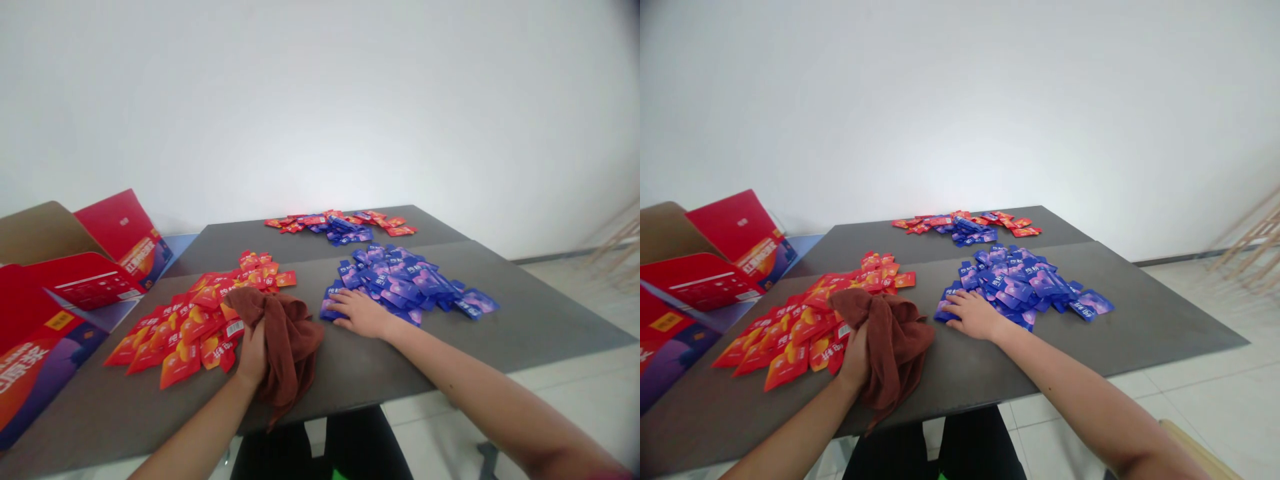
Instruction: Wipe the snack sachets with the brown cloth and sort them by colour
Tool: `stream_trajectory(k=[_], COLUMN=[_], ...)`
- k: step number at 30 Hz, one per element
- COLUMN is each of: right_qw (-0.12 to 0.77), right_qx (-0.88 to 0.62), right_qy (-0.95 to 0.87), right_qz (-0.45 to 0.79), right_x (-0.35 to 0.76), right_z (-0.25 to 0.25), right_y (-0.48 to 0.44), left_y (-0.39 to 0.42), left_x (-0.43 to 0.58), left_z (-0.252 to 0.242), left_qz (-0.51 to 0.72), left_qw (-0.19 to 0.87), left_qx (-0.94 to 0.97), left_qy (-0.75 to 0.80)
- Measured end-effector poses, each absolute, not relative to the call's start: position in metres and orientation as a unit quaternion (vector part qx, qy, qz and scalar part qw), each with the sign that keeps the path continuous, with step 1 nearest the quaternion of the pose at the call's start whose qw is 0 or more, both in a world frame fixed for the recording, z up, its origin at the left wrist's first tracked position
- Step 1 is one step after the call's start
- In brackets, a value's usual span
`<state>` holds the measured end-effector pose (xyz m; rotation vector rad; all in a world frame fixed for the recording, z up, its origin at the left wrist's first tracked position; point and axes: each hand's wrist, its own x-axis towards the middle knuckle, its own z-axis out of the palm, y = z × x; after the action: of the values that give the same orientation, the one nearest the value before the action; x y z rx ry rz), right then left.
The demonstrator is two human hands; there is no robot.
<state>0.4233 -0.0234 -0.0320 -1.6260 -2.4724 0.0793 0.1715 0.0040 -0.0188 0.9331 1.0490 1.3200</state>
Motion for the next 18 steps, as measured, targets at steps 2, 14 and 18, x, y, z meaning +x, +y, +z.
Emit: stream_trajectory(k=[2, 14, 18], right_qw=[0.086, 0.196, 0.166], right_qx=[-0.571, -0.563, -0.643], right_qy=[-0.816, -0.800, -0.746], right_qz=[0.008, -0.065, -0.056], right_x=[0.434, 0.458, 0.500], right_z=[-0.033, 0.016, 0.026], right_y=[-0.029, -0.017, 0.024], left_y=[0.003, 0.015, 0.023], left_x=[0.174, 0.193, 0.203], left_z=[-0.018, -0.005, -0.022], left_qz=[0.554, 0.563, 0.560], left_qw=[0.584, 0.556, 0.544], left_qx=[0.387, 0.449, 0.476], left_qy=[0.449, 0.416, 0.405])
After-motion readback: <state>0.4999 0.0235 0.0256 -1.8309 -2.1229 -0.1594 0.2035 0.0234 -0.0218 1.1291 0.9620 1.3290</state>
